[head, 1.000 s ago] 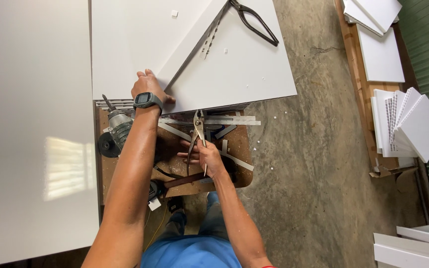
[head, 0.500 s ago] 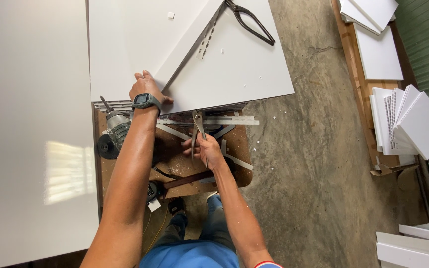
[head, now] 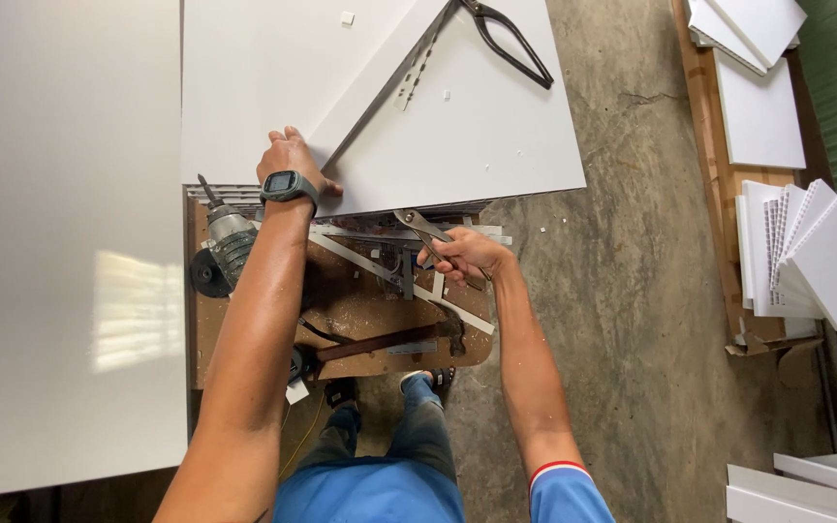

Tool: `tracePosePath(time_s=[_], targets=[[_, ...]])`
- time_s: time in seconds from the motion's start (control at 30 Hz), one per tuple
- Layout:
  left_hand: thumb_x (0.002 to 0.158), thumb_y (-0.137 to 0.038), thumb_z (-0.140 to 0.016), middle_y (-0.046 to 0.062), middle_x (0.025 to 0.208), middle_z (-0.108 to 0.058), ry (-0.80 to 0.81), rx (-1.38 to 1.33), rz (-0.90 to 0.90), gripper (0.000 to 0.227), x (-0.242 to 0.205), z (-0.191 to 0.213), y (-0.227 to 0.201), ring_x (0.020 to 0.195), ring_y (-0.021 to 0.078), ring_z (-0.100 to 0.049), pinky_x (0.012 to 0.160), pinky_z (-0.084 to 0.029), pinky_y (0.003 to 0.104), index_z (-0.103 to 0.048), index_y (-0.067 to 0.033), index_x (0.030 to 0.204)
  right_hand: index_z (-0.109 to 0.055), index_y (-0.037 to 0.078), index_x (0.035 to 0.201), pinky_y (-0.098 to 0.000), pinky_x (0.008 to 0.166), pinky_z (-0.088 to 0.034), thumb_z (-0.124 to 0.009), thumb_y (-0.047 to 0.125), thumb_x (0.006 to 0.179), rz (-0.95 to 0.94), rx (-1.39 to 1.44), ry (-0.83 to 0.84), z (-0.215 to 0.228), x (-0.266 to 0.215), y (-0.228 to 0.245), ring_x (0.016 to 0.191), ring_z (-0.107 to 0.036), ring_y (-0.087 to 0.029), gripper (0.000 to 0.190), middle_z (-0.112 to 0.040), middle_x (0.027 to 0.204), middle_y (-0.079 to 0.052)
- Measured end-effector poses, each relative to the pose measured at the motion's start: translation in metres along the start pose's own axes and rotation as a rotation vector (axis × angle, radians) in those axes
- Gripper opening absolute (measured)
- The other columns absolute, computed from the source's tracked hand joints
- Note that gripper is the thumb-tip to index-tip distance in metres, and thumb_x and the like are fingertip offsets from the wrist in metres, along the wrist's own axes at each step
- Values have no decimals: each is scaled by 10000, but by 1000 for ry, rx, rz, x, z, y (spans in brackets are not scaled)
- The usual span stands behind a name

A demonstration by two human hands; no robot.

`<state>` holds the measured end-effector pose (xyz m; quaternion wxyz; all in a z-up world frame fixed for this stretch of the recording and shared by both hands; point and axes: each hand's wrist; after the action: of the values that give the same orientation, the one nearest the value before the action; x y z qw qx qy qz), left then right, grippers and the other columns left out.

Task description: Manually assemble and align various white boards and plastic components on a workbench.

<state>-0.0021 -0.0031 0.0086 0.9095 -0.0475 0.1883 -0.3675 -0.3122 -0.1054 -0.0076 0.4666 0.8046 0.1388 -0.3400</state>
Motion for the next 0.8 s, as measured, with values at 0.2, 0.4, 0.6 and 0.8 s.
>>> tracePosePath(time_s=[0.2, 0.4, 0.6, 0.8], targets=[[577, -502, -993, 323, 1483, -425, 67, -28, 40, 1283, -13, 19, -7, 1122, 352, -662, 936, -568, 358, -332, 82, 1507, -626, 35, 925, -217, 369, -367, -483, 270, 1079, 201, 266, -314, -101, 22, -52, 432, -419, -76, 315, -532, 612, 10], [588, -517, -974, 309, 1430, -497, 81, -30, 35, 1287, -4, 8, -4, 1062, 339, -697, 885, -604, 352, -324, 73, 1529, -565, 70, 1014, -324, 528, -502, -451, 279, 1094, 609, 859, -539, -213, 133, -63, 562, -529, -143, 251, -537, 705, -12], [562, -537, -992, 306, 1348, -529, 37, -25, -3, 1209, -7, 7, 1, 1051, 345, -689, 858, -603, 371, -424, 100, 1418, -598, 16, 1090, -312, 602, -546, -390, 271, 1124, 789, 759, -736, -226, 141, -80, 603, -604, -166, 331, -614, 723, -76], [562, -515, -987, 270, 1346, -561, 58, -46, 11, 1219, -2, 4, 1, 1067, 338, -699, 881, -608, 366, -418, 98, 1449, -545, -14, 1094, -434, 808, -674, -409, 249, 1068, 577, 552, -610, -176, 106, -140, 914, -777, -279, 297, -716, 1162, -215]])
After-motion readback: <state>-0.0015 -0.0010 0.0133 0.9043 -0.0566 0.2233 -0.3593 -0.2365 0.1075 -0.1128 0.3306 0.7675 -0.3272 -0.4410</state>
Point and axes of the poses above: each hand's wrist, its own x-axis towards the middle knuckle, its own z-axis out of the back of the hand, y = z × x
